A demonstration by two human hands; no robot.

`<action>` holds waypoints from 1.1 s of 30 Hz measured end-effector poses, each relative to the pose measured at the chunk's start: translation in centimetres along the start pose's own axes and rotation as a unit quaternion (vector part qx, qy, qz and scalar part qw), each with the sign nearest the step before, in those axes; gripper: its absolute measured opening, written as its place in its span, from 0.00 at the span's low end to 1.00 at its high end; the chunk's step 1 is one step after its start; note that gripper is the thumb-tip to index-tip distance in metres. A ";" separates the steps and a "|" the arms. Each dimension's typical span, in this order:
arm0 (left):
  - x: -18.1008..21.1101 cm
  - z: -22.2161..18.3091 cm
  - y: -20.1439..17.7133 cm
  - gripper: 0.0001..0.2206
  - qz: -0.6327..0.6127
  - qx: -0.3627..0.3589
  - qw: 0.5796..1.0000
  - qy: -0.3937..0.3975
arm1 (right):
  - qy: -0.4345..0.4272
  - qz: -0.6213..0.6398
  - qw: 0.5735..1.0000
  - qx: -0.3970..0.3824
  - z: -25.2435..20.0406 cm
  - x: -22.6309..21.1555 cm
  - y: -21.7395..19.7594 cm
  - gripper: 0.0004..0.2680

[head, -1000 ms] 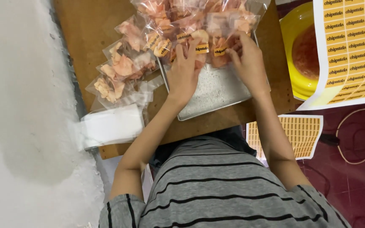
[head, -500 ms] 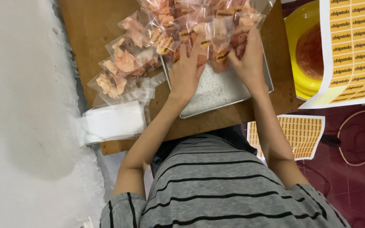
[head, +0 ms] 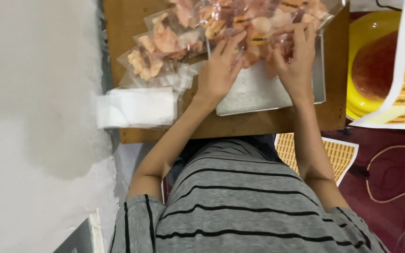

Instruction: The person picks up a small label from a large sheet of labels, places it onto a plastic bag containing food items, and presses the label down to secure it.

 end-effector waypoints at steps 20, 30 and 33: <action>-12.4 -8.1 -16.0 0.11 0.000 0.228 0.969 -0.092 | -0.269 -0.072 0.893 -0.353 1.4 -11.1 19.8 0.14; -12.7 -7.2 -16.3 0.17 -0.010 0.137 0.981 -0.139 | -0.219 -0.107 0.893 -0.378 1.5 -8.5 21.7 0.11; -12.1 -7.5 -16.6 0.21 -0.014 0.121 0.985 -0.120 | -0.206 0.053 0.926 -0.313 2.8 -12.0 19.5 0.03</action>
Point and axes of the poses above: each hand's wrist, its own z-axis towards the middle knuckle, its own y-axis out of the palm, x = y × z, the point moved 7 cm from there along z, towards the middle knuckle, and after that the axes turned 1 degree about -z, right-handed, at the moved point
